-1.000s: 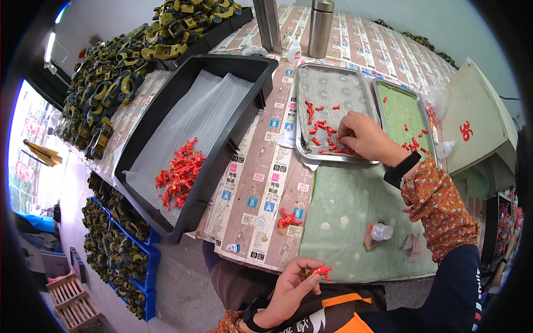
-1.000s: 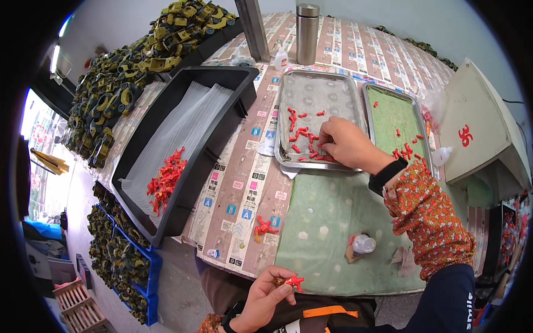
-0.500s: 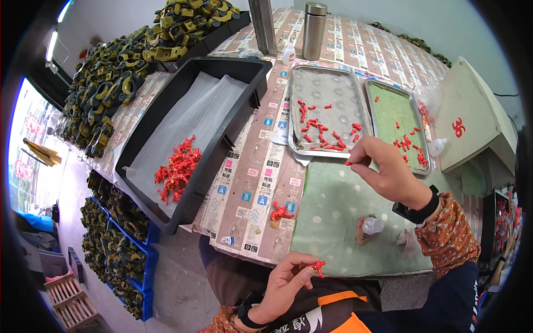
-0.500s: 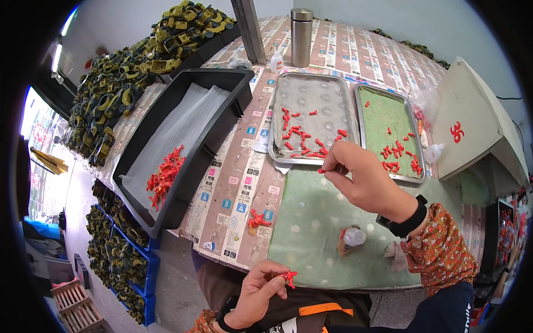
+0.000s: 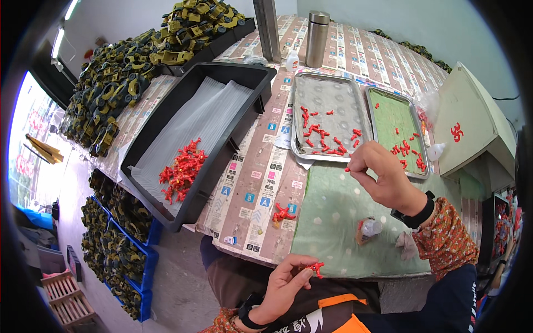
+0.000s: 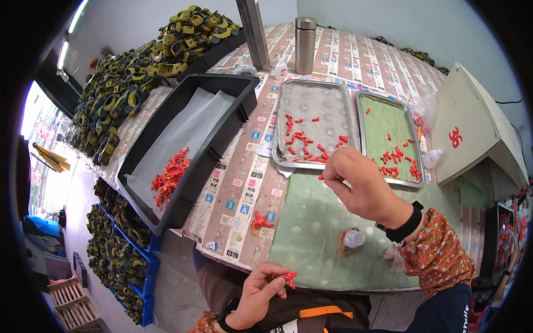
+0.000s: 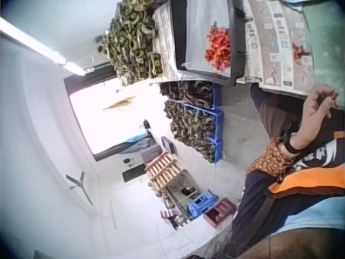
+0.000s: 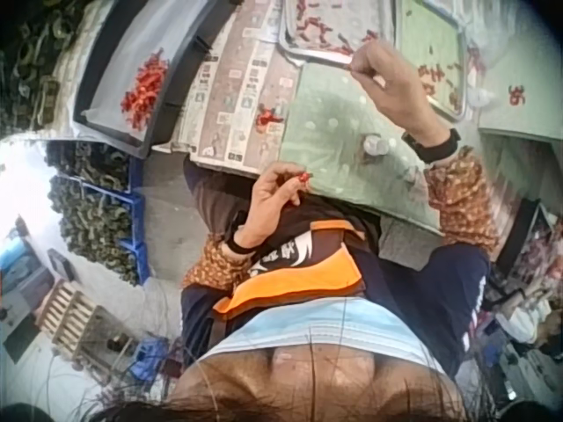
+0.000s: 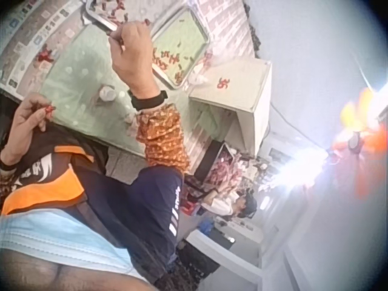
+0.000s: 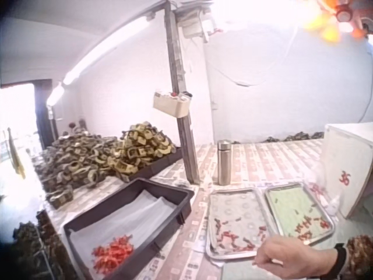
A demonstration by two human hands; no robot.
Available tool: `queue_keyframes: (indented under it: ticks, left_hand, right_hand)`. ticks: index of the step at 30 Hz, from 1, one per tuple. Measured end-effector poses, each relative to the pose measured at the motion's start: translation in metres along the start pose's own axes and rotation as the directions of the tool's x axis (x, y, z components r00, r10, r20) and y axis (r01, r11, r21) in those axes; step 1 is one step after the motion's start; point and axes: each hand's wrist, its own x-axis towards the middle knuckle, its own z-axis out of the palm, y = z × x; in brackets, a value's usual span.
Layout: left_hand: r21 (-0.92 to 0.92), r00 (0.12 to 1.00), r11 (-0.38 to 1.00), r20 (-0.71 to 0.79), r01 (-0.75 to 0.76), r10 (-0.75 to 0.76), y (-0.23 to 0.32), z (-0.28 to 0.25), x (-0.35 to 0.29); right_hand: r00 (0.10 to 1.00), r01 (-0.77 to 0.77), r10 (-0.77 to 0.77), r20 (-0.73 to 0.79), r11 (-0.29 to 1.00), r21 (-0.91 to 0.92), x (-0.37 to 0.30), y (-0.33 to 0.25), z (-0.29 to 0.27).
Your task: The worker is assembling small red plastic or rubber components by applying adhesive with a small tool and joining the pieces.
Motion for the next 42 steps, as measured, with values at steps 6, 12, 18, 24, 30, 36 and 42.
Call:
queue_keyframes:
  ticks: [6, 12, 18, 24, 30, 36, 42]
  left_hand:
    - [0.035, 0.999, 0.999, 0.022, -0.03, 0.029, 0.0, -0.004, 0.003]
    - [0.035, 0.999, 0.999, 0.034, -0.03, 0.028, -0.002, -0.008, 0.007]
    - [0.016, 0.998, 1.0, 0.056, 0.008, -0.009, -0.006, -0.011, 0.01]
    - [-0.026, 0.997, 0.999, 0.062, 0.036, -0.034, -0.007, -0.014, 0.015]
    - [-0.036, 0.997, 0.999, 0.066, 0.032, -0.03, -0.006, -0.015, 0.016]
    - [-0.038, 0.996, 0.999, 0.079, 0.03, -0.027, -0.007, -0.017, 0.018]
    - [-0.026, 0.993, 0.999, 0.113, 0.041, -0.038, -0.012, -0.023, 0.019]
  right_hand:
    - [0.997, 0.069, -0.07, -0.025, 0.997, -0.014, 0.0, -0.004, 0.003]
    - [0.999, 0.024, -0.032, -0.043, 0.982, -0.19, 0.009, 0.015, 0.0]
    - [0.965, -0.254, 0.264, 0.007, 0.933, -0.255, 0.026, 0.078, -0.008]
    - [0.962, -0.08, 0.122, 0.245, 0.981, -0.175, 0.05, 0.085, 0.022]
    - [0.939, -0.18, 0.245, 0.242, 0.948, -0.262, 0.063, 0.106, 0.029]
    - [0.947, -0.254, 0.277, 0.163, 0.956, -0.149, 0.075, 0.106, 0.028]
    - [0.959, 0.007, 0.042, 0.28, 0.986, -0.169, 0.086, 0.093, 0.05]
